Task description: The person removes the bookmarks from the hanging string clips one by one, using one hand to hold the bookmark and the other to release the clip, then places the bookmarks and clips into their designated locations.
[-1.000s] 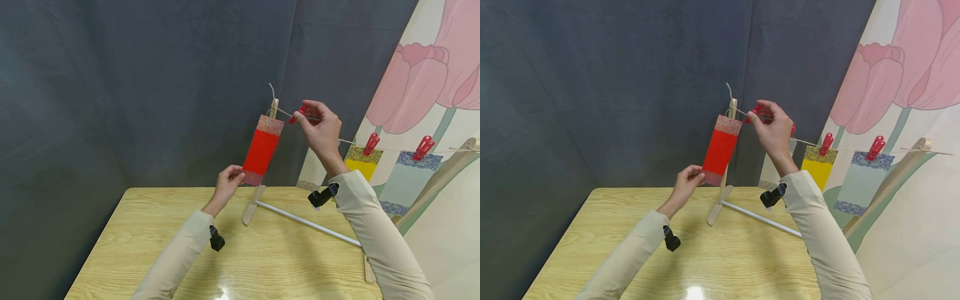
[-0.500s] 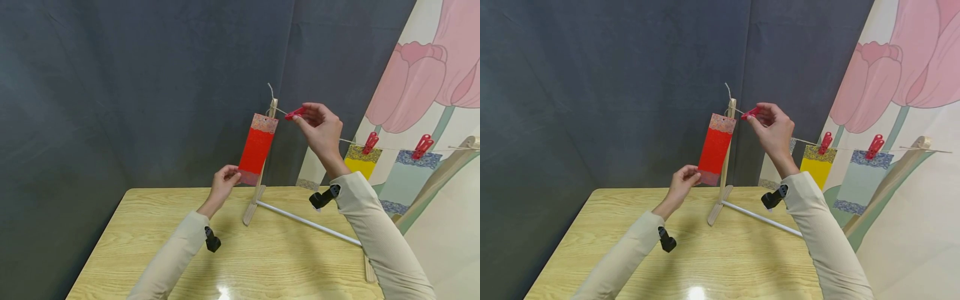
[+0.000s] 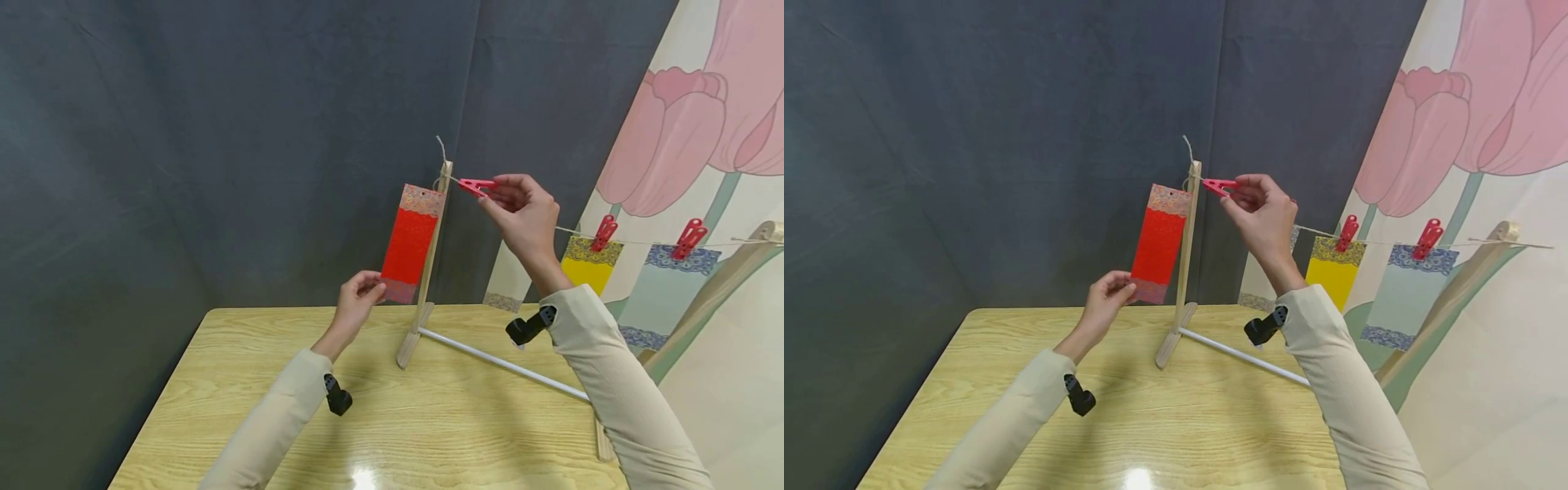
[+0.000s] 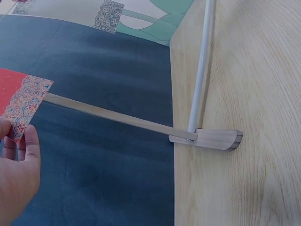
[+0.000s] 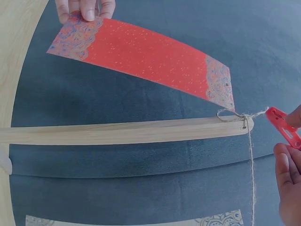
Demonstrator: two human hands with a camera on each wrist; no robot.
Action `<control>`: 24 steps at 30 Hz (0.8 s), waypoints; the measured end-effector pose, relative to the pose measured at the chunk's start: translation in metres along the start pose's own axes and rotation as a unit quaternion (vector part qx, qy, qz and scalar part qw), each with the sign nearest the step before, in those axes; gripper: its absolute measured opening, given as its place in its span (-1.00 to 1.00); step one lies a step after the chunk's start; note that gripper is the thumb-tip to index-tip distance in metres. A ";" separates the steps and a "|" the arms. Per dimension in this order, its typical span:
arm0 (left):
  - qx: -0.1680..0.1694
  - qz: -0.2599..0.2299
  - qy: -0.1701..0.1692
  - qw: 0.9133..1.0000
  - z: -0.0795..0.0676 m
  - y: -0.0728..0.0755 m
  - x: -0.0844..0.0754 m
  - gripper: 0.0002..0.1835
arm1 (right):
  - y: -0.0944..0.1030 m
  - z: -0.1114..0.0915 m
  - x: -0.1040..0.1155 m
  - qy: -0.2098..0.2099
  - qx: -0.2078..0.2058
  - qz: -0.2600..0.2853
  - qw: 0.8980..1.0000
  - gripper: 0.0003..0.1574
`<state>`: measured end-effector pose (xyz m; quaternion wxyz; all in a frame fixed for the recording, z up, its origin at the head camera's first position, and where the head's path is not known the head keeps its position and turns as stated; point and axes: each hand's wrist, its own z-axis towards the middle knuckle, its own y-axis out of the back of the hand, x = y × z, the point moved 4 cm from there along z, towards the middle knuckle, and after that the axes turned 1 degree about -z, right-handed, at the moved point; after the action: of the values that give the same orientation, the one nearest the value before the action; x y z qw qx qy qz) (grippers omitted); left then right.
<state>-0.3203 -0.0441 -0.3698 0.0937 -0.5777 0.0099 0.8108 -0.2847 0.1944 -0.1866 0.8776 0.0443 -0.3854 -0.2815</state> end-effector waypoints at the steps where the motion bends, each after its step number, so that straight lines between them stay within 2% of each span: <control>1: -0.002 -0.001 0.000 1.000 0.000 0.001 0.001 -0.77 | 0.000 0.000 0.000 0.000 0.000 -0.001 1.000 -0.58; 11: -0.021 -0.035 0.012 0.999 0.005 0.009 0.021 -0.78 | -0.002 -0.006 0.000 -0.007 0.007 -0.005 1.000 -0.59; 24: -0.030 -0.048 0.012 0.998 0.000 0.016 0.020 -0.78 | -0.006 -0.014 0.004 0.011 0.002 -0.001 1.000 -0.58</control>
<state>-0.3290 -0.0566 -0.3899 0.1155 -0.5898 -0.0411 0.7982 -0.2754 0.1851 -0.1952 0.8814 0.0496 -0.3761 -0.2815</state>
